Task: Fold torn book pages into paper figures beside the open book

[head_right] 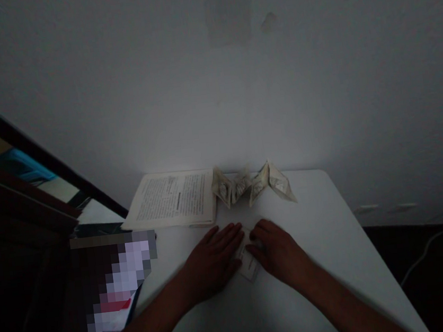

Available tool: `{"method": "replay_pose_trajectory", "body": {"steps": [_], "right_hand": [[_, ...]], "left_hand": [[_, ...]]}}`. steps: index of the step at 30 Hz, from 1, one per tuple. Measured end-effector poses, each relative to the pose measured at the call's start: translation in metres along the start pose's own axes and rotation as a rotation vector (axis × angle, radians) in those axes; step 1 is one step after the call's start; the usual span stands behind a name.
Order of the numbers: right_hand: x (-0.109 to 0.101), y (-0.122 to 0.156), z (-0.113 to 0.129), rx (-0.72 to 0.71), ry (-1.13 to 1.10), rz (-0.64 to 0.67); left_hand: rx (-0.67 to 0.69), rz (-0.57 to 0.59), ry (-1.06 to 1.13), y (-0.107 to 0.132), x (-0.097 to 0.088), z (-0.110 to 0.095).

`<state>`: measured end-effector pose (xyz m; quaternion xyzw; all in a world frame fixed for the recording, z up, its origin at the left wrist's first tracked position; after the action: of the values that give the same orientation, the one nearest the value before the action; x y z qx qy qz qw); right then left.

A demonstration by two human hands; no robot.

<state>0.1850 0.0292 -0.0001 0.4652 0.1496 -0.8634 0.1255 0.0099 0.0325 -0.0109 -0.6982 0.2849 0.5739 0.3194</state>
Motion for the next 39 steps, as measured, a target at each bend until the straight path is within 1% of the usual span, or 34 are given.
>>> {"method": "replay_pose_trajectory", "body": {"steps": [5, 9, 13, 17, 23, 27, 32, 36, 39], "right_hand": [[-0.002, 0.002, 0.004, 0.006, 0.003, -0.004], [-0.003, 0.005, 0.006, 0.007, -0.014, 0.000], [-0.005, 0.013, 0.006, -0.002, -0.026, 0.004], [-0.004, 0.021, 0.004, -0.002, 0.019, 0.006], [-0.002, 0.027, 0.006, 0.010, 0.053, -0.011], [-0.003, 0.028, 0.008, 0.011, 0.053, -0.011], [-0.001, 0.025, 0.004, 0.038, 0.029, 0.012], [0.000, 0.022, 0.001, 0.064, 0.006, 0.022], [-0.001, 0.021, 0.002, 0.094, -0.012, 0.043]], "left_hand": [[-0.001, -0.008, 0.051, 0.001, -0.001, 0.000], [-0.009, 0.013, 0.081, 0.001, -0.003, 0.000], [-0.023, 0.026, 0.109, 0.001, -0.005, -0.001], [-0.031, 0.026, 0.130, 0.000, -0.006, 0.000], [-0.019, 0.049, 0.144, 0.000, -0.005, 0.000], [-0.022, 0.032, 0.133, 0.001, -0.004, -0.001], [-0.005, 0.022, 0.102, 0.003, -0.003, -0.003], [-0.011, 0.013, 0.087, 0.005, -0.002, -0.008], [0.004, 0.034, 0.106, 0.006, 0.000, -0.019]]}}
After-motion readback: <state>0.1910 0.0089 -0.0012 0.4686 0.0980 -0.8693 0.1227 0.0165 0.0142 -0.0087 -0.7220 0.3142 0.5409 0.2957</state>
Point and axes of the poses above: each hand's wrist, its own y-axis away from the middle knuckle, its own x-axis out of the palm, z = x × y, the point moved 3 cm from there along -y, towards the middle knuckle, and after that the axes turned 2 degrees about -y, right-handed, at the moved point
